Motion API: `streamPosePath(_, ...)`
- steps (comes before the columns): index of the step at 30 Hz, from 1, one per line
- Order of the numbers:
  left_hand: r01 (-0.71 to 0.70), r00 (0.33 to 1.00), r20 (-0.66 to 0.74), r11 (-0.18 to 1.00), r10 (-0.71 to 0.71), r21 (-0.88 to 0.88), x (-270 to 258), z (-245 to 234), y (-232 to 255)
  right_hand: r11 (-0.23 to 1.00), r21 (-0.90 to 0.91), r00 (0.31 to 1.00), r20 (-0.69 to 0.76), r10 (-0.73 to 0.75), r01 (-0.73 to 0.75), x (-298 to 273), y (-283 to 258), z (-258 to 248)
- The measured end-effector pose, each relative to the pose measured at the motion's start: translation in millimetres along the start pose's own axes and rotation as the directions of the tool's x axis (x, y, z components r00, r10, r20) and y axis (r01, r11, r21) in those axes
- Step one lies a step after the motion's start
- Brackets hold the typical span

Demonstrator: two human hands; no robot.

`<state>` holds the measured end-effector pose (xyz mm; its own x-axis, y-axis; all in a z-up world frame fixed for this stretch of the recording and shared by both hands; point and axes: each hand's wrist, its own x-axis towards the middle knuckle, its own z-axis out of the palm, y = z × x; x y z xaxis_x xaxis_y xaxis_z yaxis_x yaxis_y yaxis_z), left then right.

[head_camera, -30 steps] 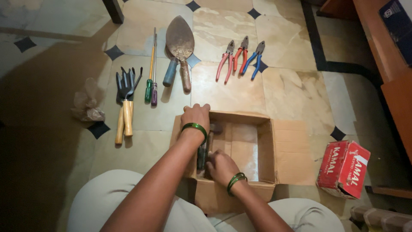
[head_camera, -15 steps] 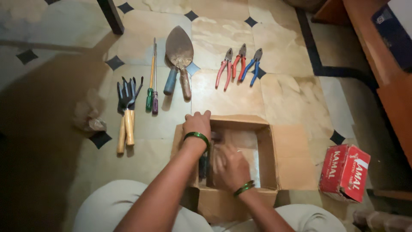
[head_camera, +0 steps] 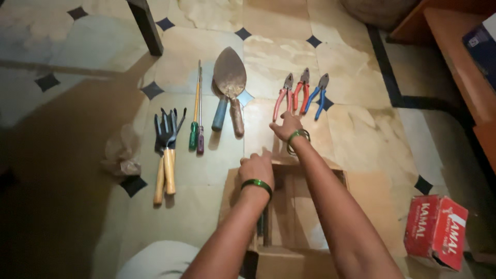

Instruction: The person sits on the floor and organizes various hand tools into a cardboard box. They place a small red box, a hammer, pliers, a trowel, a hand fork, and screwdrivers into the box, then close it.

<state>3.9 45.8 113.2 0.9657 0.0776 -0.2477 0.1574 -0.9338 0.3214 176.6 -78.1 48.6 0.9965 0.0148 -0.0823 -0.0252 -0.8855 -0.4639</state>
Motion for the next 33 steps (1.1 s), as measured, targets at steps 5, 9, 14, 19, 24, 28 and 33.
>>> streamPosePath(5,-0.018,1.0,-0.024,0.995,0.02,0.096,4,8,3,0.977,-0.06,0.978,-0.048,0.204,-0.207,48,-9,26)
streamPosePath(9,0.008,0.999,-0.042,0.998,-0.005,0.068,8,12,7,0.967,-0.067,0.968,-0.061,0.242,-0.246,48,-8,34)
streamPosePath(14,-0.011,1.0,-0.019,0.999,0.012,0.047,2,4,8,0.938,-0.119,0.945,-0.075,0.319,-0.326,38,-11,46)
streamPosePath(19,0.028,1.0,0.004,0.995,-0.029,0.1,-4,-5,15,0.949,0.021,0.943,-0.104,0.316,-0.315,31,-10,32)
streamPosePath(24,0.012,1.0,0.024,0.997,-0.014,0.078,-5,-9,12,0.995,0.025,0.976,-0.193,0.102,-0.099,40,-14,47)
streamPosePath(28,0.009,1.0,-0.005,0.997,-0.009,0.082,-3,-6,12,0.993,0.012,0.968,-0.222,0.121,-0.121,52,-7,65)
streamPosePath(33,0.016,1.0,-0.002,0.995,-0.016,0.098,-3,-3,13,0.988,-0.005,0.983,-0.105,0.151,-0.152,44,-7,52)
